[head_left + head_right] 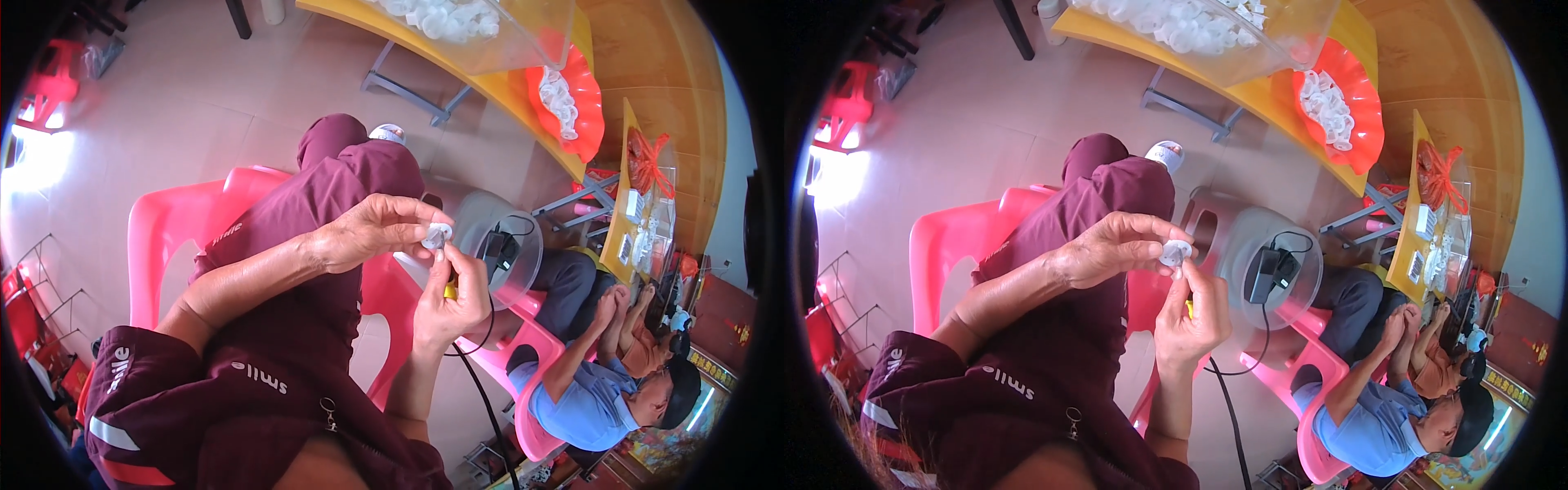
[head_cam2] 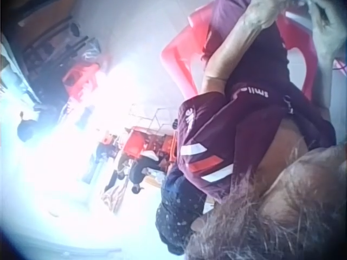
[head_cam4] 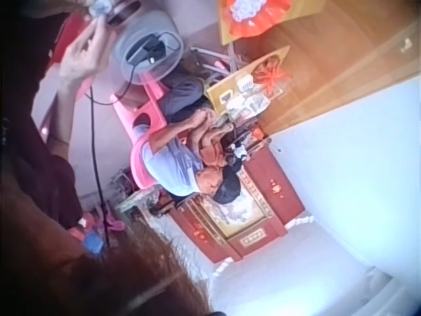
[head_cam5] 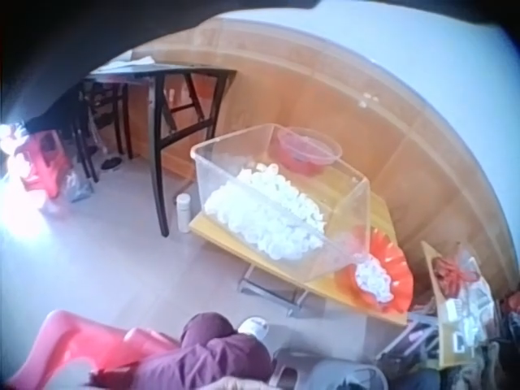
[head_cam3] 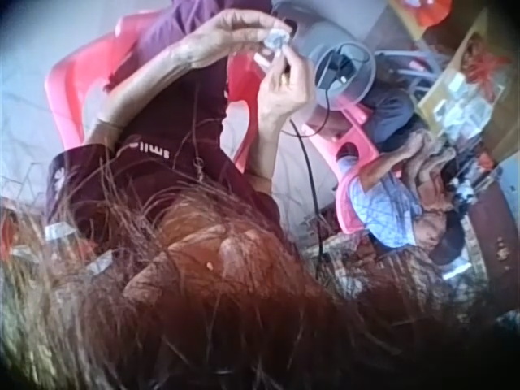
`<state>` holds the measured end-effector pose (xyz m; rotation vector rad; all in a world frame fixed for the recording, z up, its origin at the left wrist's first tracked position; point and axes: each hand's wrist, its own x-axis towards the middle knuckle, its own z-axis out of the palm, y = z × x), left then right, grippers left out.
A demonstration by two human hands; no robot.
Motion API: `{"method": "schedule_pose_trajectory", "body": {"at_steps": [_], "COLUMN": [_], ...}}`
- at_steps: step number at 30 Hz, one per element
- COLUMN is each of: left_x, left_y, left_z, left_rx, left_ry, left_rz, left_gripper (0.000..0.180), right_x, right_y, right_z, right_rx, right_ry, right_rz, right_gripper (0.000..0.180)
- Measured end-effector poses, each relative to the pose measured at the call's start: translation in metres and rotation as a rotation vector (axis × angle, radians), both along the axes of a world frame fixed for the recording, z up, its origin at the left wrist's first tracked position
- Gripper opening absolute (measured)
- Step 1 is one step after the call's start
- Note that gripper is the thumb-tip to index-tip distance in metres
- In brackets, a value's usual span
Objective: The person assembles small plastic components by hand, taking them from a container and fitting them together.
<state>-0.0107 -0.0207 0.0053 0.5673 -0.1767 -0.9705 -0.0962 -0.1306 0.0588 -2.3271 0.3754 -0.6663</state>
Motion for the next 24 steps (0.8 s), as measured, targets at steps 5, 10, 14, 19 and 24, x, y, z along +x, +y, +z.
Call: {"method": "schedule_pose_trajectory", "body": {"at_steps": [5, 10, 14, 19, 24], "left_x": [-0.0004, -0.0032, -0.0041, -0.0028, -0.0031], "left_y": [-0.0006, -0.0026, -0.002, -0.0012, -0.0015], "left_z": [0.0, 0.0012, 0.0011, 0.0026, 0.0014], "left_rx": [-0.047, -0.09, -0.039, 0.02, 0.005], "left_ry": [-0.017, 0.046, 0.061, -0.011, -0.039], "left_rz": [0.029, 0.049, 0.049, 0.051, 0.066], "left_gripper": [0.03, 0.03, 0.029, 0.031, 0.029], "right_x": [0.0015, -0.0013, -0.0001, 0.0, 0.0005], "right_y": [-0.0001, -0.0004, 0.0006, 0.0003, 0.0004], "right_z": [-0.0018, -0.0028, -0.0015, -0.0028, -0.0035], "right_rx": [-0.014, -0.019, -0.067, -0.081, -0.1], "right_ry": [-0.046, -0.069, -0.076, -0.068, -0.08], "right_rz": [0.011, -0.026, -0.017, -0.012, -0.005], "right_gripper": [0.014, 0.02, 0.027, 0.029, 0.03]}}
